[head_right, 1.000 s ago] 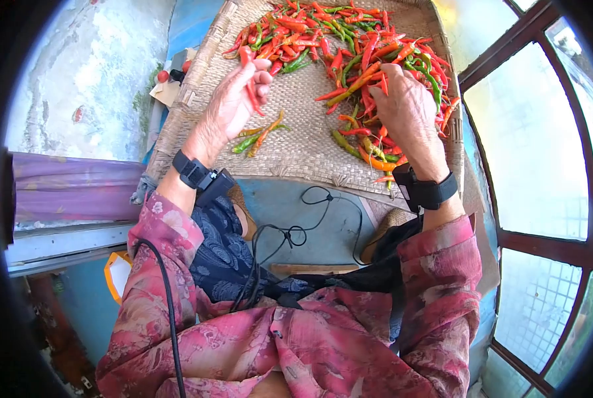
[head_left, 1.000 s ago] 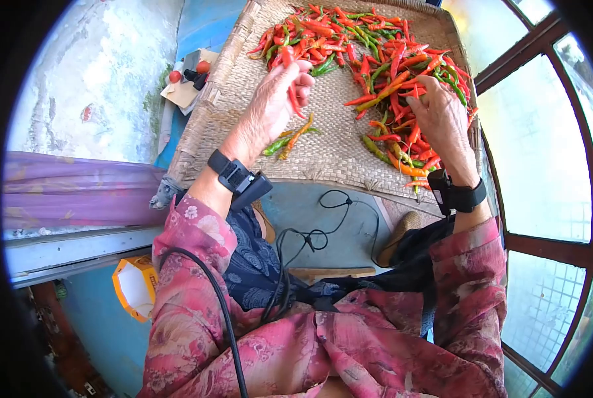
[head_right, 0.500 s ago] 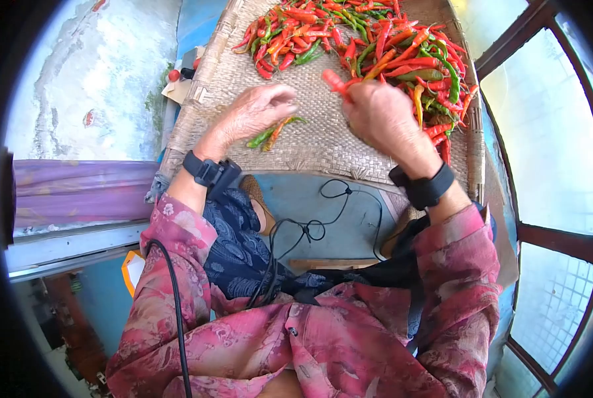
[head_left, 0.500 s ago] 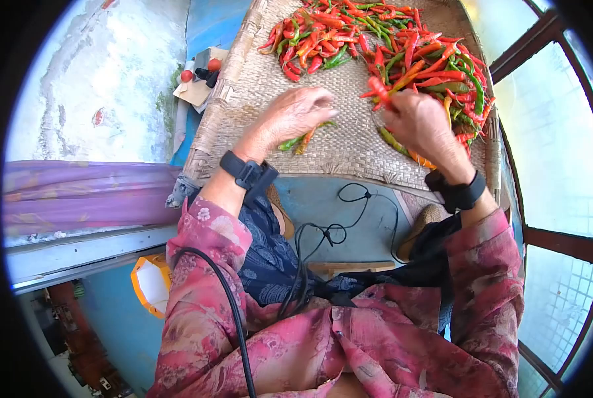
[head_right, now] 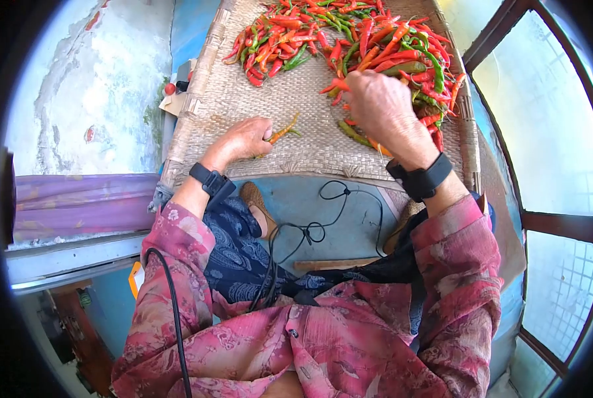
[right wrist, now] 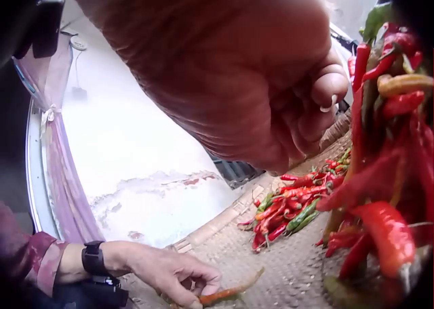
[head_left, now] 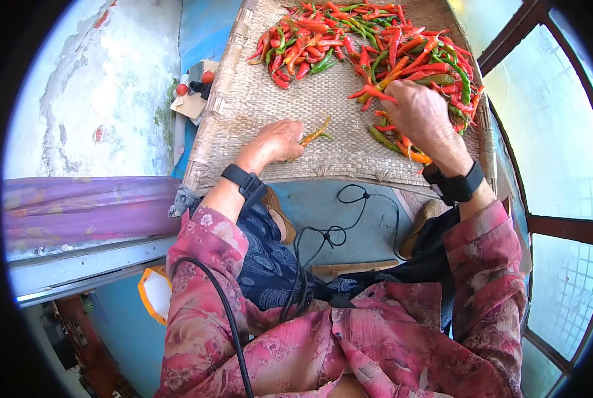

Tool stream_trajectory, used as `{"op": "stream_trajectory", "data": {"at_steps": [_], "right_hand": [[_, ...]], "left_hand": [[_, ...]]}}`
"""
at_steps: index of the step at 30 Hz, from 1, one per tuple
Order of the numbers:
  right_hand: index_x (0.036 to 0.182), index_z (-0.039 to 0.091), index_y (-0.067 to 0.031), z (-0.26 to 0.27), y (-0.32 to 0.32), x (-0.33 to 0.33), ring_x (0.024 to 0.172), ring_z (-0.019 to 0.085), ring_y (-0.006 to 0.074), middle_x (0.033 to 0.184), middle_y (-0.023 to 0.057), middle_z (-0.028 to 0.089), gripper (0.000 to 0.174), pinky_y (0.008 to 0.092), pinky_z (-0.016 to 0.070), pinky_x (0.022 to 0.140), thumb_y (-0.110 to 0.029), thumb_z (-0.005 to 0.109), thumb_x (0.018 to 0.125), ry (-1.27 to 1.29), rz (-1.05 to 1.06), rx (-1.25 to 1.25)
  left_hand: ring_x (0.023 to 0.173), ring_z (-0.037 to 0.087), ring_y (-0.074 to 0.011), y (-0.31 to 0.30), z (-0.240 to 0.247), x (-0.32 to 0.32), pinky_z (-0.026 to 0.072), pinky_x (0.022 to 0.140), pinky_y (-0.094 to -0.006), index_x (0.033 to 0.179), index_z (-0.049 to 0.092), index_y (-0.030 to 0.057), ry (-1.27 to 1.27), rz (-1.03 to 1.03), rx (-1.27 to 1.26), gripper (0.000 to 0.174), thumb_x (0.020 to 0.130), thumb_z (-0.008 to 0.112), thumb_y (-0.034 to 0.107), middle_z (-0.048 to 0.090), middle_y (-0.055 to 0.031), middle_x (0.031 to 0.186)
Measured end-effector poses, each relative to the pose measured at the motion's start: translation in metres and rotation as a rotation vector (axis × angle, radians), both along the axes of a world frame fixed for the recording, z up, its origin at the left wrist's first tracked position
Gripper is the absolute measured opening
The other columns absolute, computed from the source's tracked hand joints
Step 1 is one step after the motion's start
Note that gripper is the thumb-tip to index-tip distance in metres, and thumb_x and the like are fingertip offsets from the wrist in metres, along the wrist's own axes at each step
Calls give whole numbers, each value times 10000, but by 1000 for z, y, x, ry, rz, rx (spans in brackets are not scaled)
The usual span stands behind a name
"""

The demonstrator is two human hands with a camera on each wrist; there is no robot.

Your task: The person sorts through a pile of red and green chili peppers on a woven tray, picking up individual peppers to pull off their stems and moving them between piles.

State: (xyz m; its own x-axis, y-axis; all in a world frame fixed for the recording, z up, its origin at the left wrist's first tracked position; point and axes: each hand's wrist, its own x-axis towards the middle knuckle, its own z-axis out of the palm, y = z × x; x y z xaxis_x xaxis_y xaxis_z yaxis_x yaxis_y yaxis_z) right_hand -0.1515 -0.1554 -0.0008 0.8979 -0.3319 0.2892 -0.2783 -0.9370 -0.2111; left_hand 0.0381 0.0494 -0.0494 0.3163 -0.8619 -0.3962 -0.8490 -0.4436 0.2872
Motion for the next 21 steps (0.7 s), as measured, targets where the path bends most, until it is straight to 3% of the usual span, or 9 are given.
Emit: {"op": "stream_trajectory", "data": {"at_steps": [3,6,8,9,11,13,14,16,21], "right_hand": [[799,568,-25,-12,11,4,699,639,338,731,157,618,152,438,516,624,-174,597,795,-74,132,105],[779,582,-16,-13,22,2,691,633,346,688,158,611,159,429,512,620,-174,594,788,-102,225,273],[813,635,-8,-9,27,5,698,642,329,701,160,635,170,402,514,634,-173,607,785,-18,260,480],[856,645,-5,-13,30,6,700,651,308,722,163,644,187,389,516,643,-179,613,795,-29,269,593],[953,651,16,-22,36,11,699,665,244,762,170,662,257,352,519,666,-207,626,830,-53,290,786],[962,623,26,-19,40,15,643,610,149,774,113,656,319,299,492,572,-283,587,893,91,305,970],[961,607,10,-16,42,14,619,569,100,784,71,646,341,258,471,515,-325,568,919,224,286,1075],[878,597,-12,-19,45,14,600,550,84,708,33,637,301,243,452,484,-304,545,933,186,279,1171],[842,596,52,-26,33,17,589,623,235,653,159,619,203,361,494,568,-150,574,853,12,194,942]], "left_hand": [[803,582,-319,-5,0,-5,451,704,-392,847,525,27,-37,45,1,284,660,647,201,599,-159,832],[772,564,-222,-11,8,-6,455,692,-329,920,541,33,102,139,-8,260,699,627,140,588,-99,829],[808,542,-141,-14,6,-3,454,709,-276,1030,536,35,796,410,-457,294,750,593,102,574,-44,898],[865,547,-127,-14,19,-4,460,759,-272,1118,506,25,1047,446,-456,333,805,588,101,556,-27,971],[875,549,-125,-17,24,-16,459,773,-272,1111,513,36,1206,468,-528,316,814,597,107,557,-28,967],[895,555,-121,-24,18,-22,459,804,-278,1108,521,47,1433,450,-617,285,851,610,132,560,-31,967],[895,555,-121,-26,17,-24,459,804,-278,1108,521,47,1441,441,-622,285,851,610,132,560,-31,967],[893,555,-118,-27,25,-36,459,802,-281,1098,525,49,1441,414,-659,264,861,607,132,564,-27,961],[845,562,-84,-30,19,-33,464,740,-252,1068,533,88,1247,573,-747,227,874,619,167,589,-2,944]]}}
